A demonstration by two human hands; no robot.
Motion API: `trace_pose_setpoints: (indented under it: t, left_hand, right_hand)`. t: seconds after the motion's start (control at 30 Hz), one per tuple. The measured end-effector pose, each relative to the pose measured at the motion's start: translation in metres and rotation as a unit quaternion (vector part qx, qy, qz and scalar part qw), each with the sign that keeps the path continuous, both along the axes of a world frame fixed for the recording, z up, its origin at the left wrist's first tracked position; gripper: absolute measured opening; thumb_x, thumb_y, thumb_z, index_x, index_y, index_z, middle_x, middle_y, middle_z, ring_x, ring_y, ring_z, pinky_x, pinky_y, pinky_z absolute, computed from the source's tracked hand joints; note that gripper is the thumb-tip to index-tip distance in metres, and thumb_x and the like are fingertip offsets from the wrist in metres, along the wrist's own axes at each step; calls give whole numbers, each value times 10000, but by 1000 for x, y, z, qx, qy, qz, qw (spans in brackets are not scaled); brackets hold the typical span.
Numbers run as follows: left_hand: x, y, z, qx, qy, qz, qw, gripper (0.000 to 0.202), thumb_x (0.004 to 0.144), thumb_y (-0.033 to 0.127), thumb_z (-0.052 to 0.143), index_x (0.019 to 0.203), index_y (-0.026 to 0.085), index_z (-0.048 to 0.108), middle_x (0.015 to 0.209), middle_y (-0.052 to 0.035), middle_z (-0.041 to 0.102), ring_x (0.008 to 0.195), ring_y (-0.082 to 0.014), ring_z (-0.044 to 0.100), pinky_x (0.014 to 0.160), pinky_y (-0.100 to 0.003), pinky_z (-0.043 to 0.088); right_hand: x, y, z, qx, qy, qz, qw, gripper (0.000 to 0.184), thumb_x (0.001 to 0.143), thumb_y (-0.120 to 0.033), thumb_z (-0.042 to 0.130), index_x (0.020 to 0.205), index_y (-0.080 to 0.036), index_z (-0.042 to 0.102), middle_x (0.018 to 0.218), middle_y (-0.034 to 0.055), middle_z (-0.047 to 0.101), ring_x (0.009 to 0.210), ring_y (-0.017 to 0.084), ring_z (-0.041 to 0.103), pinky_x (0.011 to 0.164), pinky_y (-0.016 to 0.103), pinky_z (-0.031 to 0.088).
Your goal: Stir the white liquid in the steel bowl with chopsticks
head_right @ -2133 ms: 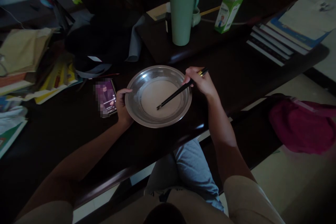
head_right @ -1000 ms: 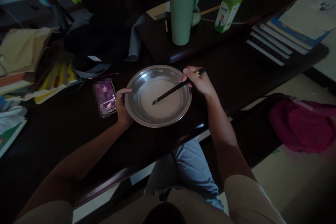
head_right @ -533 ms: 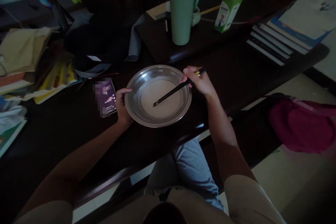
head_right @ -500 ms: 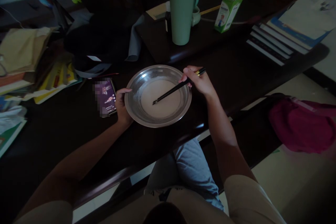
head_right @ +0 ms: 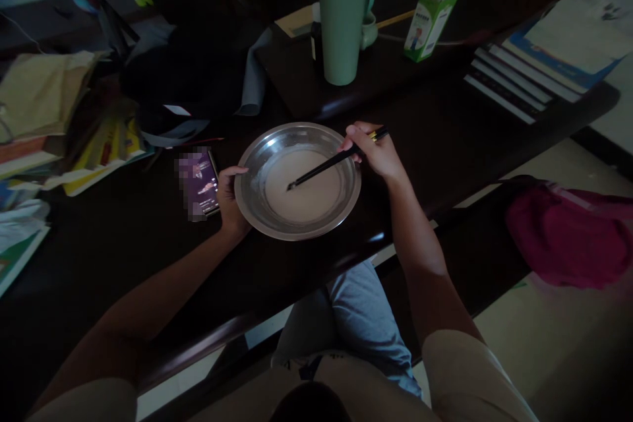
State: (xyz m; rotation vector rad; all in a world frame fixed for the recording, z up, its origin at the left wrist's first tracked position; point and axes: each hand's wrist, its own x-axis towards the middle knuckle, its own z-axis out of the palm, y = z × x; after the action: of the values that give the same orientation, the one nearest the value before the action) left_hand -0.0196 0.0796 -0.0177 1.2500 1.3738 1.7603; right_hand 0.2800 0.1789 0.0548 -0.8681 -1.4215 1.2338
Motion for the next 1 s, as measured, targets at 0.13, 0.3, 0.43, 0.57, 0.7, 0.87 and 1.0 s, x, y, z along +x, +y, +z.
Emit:
trace_pose_setpoints:
  t: [0.13, 0.3, 0.43, 0.57, 0.7, 0.87, 1.0]
  left_hand:
    - [0, 0, 1, 5, 1, -3, 1000, 259, 801, 279, 892, 1015, 292, 746, 975, 18, 719, 877, -174, 664, 792, -310, 539]
    - [0, 0, 1, 13, 13, -3, 1000, 258, 818, 317, 894, 1022, 287, 739, 992, 15, 713, 895, -174, 661, 800, -308, 537]
    - [0, 0, 0, 1, 6, -4, 1000, 274, 812, 345, 902, 1023, 285, 737, 981, 15, 713, 880, -170, 662, 791, -303, 535]
    - [1, -1, 2, -2, 8, -2, 1000, 275, 815, 353, 905, 1018, 285, 733, 988, 16, 716, 885, -171, 669, 795, -306, 546]
    - [3, 0, 5, 9, 13, 4, 1000, 274, 803, 350, 912, 997, 278, 733, 970, 17, 718, 880, -173, 668, 792, -312, 554]
    - [3, 0, 4, 4, 9, 5, 1000, 275, 802, 358, 905, 992, 273, 724, 982, 7, 718, 886, -179, 663, 792, -314, 550]
    - [1, 0, 2, -1, 8, -1, 1000, 277, 809, 349, 900, 1007, 276, 719, 990, 8, 709, 886, -178, 660, 798, -314, 544]
  right_hand:
    - [3, 5, -2, 12, 19, -44, 999, 639, 801, -805, 775, 567, -233, 609, 504, -13, 592, 410, 82, 443, 373, 260, 323]
    - [2, -1, 2, 4, 11, -5, 1000, 632, 816, -783, 776, 548, -229, 629, 483, -8, 583, 412, 85, 438, 371, 256, 321]
    - [-1, -3, 3, -3, -11, 8, 1000, 612, 768, -797, 810, 603, -225, 666, 561, 3, 676, 425, 80, 465, 387, 249, 366]
    - [0, 1, 2, 7, 2, -42, 999, 630, 790, -814, 773, 579, -236, 639, 522, 0, 636, 423, 93, 460, 383, 259, 348]
    - [3, 0, 3, 9, 9, -35, 999, 664, 818, -816, 737, 528, -236, 592, 477, -3, 595, 399, 90, 421, 367, 261, 308]
    - [0, -6, 4, -12, -16, 9, 1000, 602, 782, -787, 802, 597, -229, 673, 573, 10, 697, 443, 93, 490, 398, 254, 370]
    - [0, 1, 3, 1, -3, -40, 999, 635, 764, -824, 786, 568, -237, 643, 526, -4, 643, 422, 90, 456, 394, 263, 350]
